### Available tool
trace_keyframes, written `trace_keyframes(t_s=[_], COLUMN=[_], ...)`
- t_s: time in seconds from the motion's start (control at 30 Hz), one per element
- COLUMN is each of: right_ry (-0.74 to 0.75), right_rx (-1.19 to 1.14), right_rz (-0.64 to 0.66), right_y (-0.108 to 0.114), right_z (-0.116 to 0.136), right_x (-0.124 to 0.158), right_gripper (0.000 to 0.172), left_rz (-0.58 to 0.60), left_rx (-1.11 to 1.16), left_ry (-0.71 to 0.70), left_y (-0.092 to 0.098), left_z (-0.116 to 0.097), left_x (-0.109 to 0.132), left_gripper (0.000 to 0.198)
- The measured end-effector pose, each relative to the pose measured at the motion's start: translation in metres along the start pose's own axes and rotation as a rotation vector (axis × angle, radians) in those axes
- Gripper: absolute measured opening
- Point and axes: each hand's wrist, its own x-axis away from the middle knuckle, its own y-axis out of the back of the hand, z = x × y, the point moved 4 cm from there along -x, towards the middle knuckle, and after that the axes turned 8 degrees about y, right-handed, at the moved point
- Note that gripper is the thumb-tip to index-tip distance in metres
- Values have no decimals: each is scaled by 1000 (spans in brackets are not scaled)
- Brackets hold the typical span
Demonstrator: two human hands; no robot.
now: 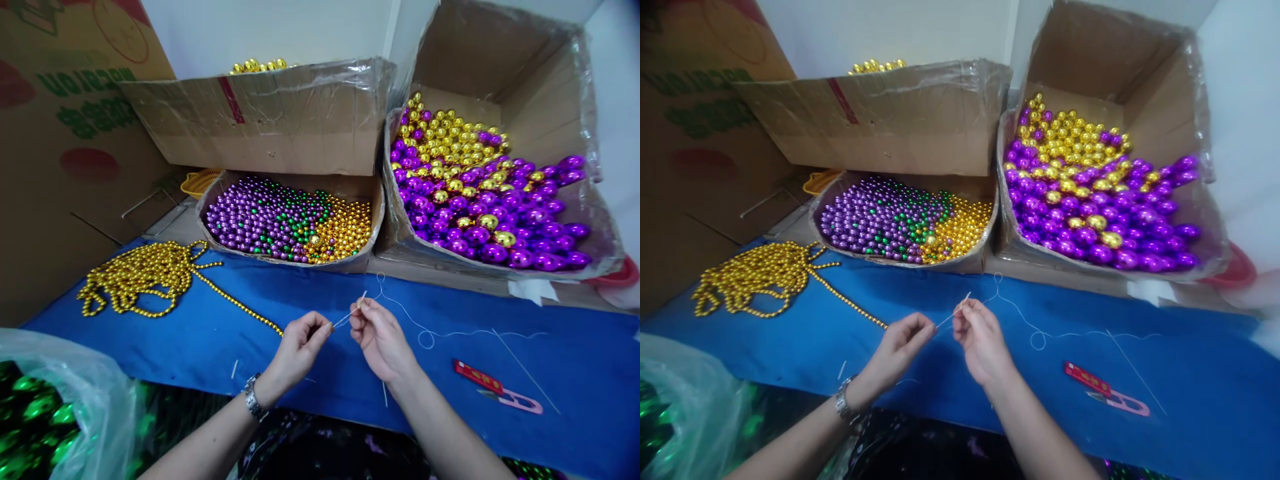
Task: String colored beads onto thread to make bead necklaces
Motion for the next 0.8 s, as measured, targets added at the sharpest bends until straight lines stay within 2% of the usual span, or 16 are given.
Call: trace_keyframes(t_s=[0.13,0.27,0.33,0.43,0.63,0.73,0.8], right_ry=[-66,-6,175,473,679,776,875], right_rx=[-243,-361,-176,305,718,910,1117], right_rz=[-47,-106,-123,-91,156,183,186], right_y=[-1,0,-1,-12,-47,-58,-63], right_z=[11,26,33,36,14,12,19], right_x=[-2,-4,-4,-1,-4,-6,-5], right_gripper=[11,8,11,21,28,21,13], left_rz=[5,53,37,-29,-72,-88,-63], left_rx=[-199,-396,-484,-507,-342,-309,-391], left_ry=[-123,-241,-261,-262,-208,-188,-237], left_y=[12,30,38,48,54,60,67], left_z=[-7,-5,-1,3,0,-4,-9], left_x=[0,-4,-8,-14,-13,-9,-6], left_gripper=[23,18,17,17,15,24,29])
